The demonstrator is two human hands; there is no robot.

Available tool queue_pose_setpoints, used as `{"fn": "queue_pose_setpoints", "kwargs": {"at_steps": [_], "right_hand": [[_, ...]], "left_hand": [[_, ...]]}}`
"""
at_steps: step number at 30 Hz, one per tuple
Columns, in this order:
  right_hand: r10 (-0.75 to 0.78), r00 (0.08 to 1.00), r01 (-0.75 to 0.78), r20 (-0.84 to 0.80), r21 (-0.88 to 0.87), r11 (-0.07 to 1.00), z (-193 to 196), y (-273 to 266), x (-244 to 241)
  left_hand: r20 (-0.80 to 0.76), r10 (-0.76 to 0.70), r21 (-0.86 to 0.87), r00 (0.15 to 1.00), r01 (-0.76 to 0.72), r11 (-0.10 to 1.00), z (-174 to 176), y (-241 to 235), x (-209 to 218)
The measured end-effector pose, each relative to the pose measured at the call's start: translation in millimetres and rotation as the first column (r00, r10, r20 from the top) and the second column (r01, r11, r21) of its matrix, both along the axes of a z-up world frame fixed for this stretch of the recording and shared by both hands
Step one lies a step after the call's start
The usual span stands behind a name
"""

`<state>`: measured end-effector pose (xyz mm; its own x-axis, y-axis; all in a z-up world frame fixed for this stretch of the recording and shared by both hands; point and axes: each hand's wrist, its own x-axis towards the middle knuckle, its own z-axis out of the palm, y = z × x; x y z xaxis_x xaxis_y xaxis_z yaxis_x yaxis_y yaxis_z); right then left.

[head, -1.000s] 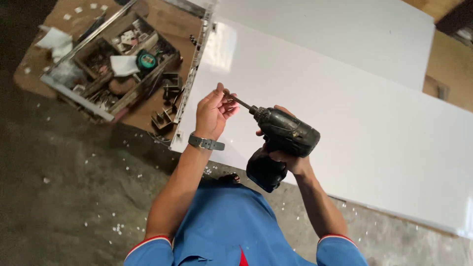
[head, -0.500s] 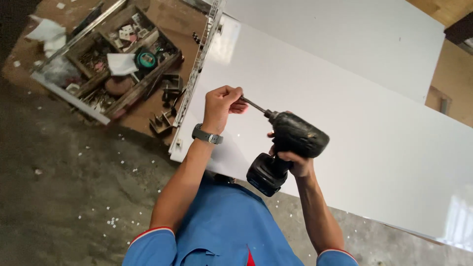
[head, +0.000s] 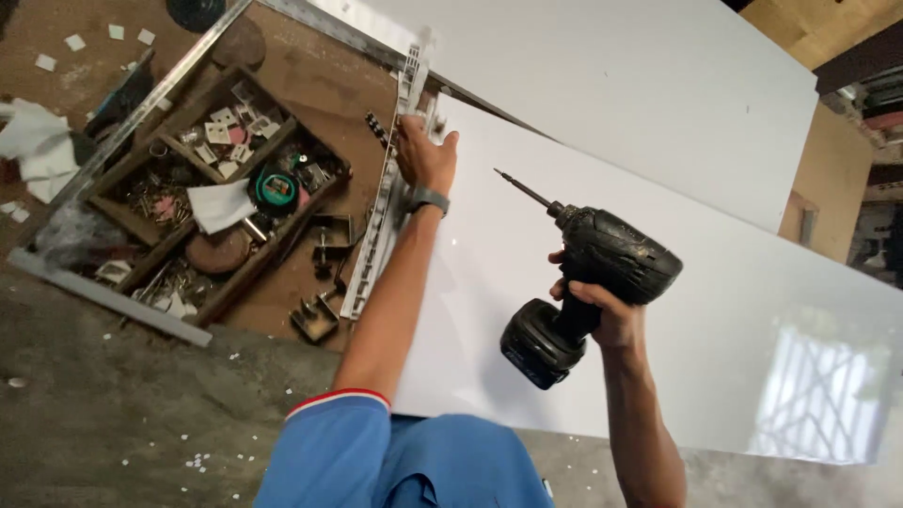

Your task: The person aligns a white panel against a slotted edge strip on a workbench, then uses a cordless drill to drive screws along the strip, attaching the strip to the panel. Afterwards they use a tape measure and a pen to mark measurement lines on the panel surface.

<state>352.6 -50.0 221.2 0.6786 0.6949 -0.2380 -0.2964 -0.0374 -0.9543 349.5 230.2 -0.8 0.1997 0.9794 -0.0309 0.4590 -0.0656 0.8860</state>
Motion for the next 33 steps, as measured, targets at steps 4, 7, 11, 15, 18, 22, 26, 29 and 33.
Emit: {"fn": "queue_pose_setpoints", "kwargs": {"at_steps": [4,7,11,15,18,22,26,29,33], "right_hand": [[0.033,0.998,-0.024,0.06,-0.135,0.991,11.2,52.0,25.0],[0.085,0.989,-0.05,0.118,-0.278,0.959,18.9,97.3,44.2],[0.228,0.948,-0.085,0.223,-0.512,0.855,30.8,158.8,63.8],[0.305,0.923,-0.106,0.236,-0.605,0.789,27.5,201.7,78.1],[0.314,0.928,-0.124,0.201,-0.628,0.768,18.4,213.3,90.3],[0.347,0.924,-0.17,0.157,-0.645,0.745,12.1,220.7,99.9],[0.417,0.899,-0.221,0.131,-0.687,0.693,17.5,228.8,102.6],[0.462,0.879,-0.243,0.117,-0.724,0.645,22.4,231.0,106.2],[0.511,0.853,-0.274,0.104,-0.744,0.61,22.7,232.0,111.2]], "left_hand": [[0.026,0.036,-0.181,0.999,-0.031,0.983,13.5,-1.0,8.0],[0.017,0.055,-0.11,0.998,-0.053,0.992,12.7,-5.9,7.3],[0.018,0.036,-0.118,0.999,-0.034,0.992,2.4,-5.9,10.9],[0.016,0.033,-0.05,0.999,-0.032,0.998,10.3,-7.8,4.6],[0.058,0.05,0.08,0.997,-0.055,0.995,4.3,-9.8,6.1],[-0.004,-0.027,-0.05,1.0,0.026,0.998,-4.3,-7.8,9.3],[0.028,-0.058,-0.259,0.998,0.063,0.964,3.4,-5.6,2.5],[0.153,-0.012,-0.048,0.988,0.02,0.999,-17.9,-7.5,-0.8],[0.189,-0.006,-0.015,0.982,0.009,1.0,-6.0,-8.8,-4.3]]}}
